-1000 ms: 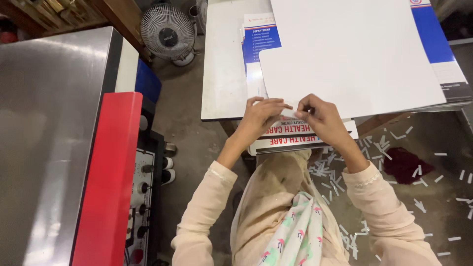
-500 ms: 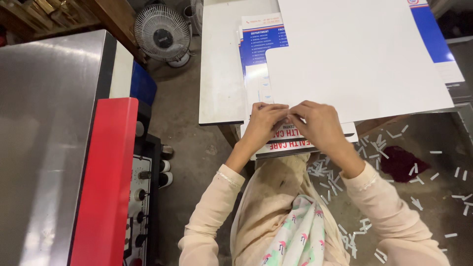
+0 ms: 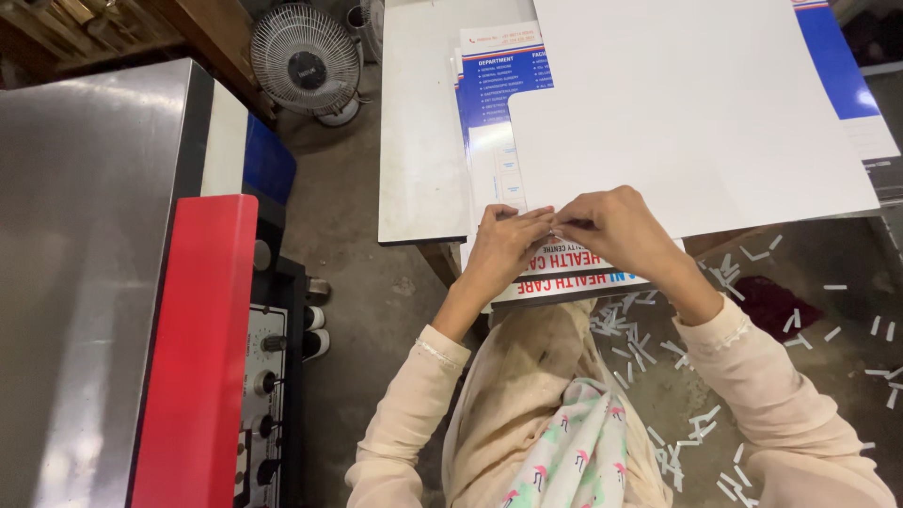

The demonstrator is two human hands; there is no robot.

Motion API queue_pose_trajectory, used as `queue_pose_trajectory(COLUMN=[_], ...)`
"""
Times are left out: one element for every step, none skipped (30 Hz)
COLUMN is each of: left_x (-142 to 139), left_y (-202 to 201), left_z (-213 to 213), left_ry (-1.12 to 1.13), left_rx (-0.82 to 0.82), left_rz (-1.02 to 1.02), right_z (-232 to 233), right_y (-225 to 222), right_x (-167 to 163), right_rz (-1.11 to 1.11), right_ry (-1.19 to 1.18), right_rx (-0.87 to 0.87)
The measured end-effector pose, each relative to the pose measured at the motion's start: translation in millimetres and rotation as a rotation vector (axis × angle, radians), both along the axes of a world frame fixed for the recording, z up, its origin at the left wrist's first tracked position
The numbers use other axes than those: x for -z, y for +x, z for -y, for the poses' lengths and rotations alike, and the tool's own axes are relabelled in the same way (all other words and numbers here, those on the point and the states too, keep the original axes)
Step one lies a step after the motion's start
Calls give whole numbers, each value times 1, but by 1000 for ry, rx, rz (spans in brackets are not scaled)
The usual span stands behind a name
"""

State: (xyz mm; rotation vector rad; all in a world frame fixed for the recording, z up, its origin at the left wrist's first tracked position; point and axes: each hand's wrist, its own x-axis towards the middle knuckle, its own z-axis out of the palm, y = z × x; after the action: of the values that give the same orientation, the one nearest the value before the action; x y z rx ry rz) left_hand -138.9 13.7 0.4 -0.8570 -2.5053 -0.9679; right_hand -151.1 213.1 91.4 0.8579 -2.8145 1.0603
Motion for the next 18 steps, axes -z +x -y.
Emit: queue_pose_trajectory(left_x=[0, 0, 0, -1, -1, -1, -1, -1, -2, -2, -3, -3, -4, -4, -5, -5, -5, -5], left_y=[0, 0, 0, 0, 0, 1, 1, 1, 1, 2, 2, 2, 2, 1, 1, 1, 1, 1], left_z=[0, 0, 0, -1, -1, -1, -1, -1, -1, -1, -1, -1, -2, -1, -1, -1, -1, -1], left_ry=[1, 4, 7, 11, 5, -1, -7, -4, -3, -1, 12, 27, 43, 44, 44, 42, 39, 37], left_rx=[7, 8, 6, 2, -3, -6, -9, -11, -13, -14, -8, -4, 0, -1, -1, -1, 0, 0], left_rz=[7, 9, 10, 11, 14, 18, 20, 25, 29, 32, 30, 30, 33, 27, 22, 18, 23, 27], right_z=[1, 3, 4, 5, 6, 5, 6, 6, 4, 3, 3, 2, 2, 1, 2, 3, 4, 6], right_y=[2, 3, 3, 3, 3, 2, 2, 0, -1, 0, 1, 2, 3, 6, 8, 10, 12, 14], right_x=[1, 2, 4, 5, 6, 7, 8, 9, 8, 7, 7, 5, 5, 4, 5, 6, 8, 12], right_rz=[-40, -78, -116, -109, -101, -93, -81, -73, -67, -33, -2, 30, -57, -142, -225, -212, -200, -190], right_ry=[27, 53, 79, 78, 77, 76, 108, 140, 170, 111, 51, -7, 3, 12, 21, 41, 60, 79], right_rx=[-1, -1, -3, -10, -15, -19, -3, 11, 26, 32, 35, 37, 13, -8, -28, -8, 13, 32])
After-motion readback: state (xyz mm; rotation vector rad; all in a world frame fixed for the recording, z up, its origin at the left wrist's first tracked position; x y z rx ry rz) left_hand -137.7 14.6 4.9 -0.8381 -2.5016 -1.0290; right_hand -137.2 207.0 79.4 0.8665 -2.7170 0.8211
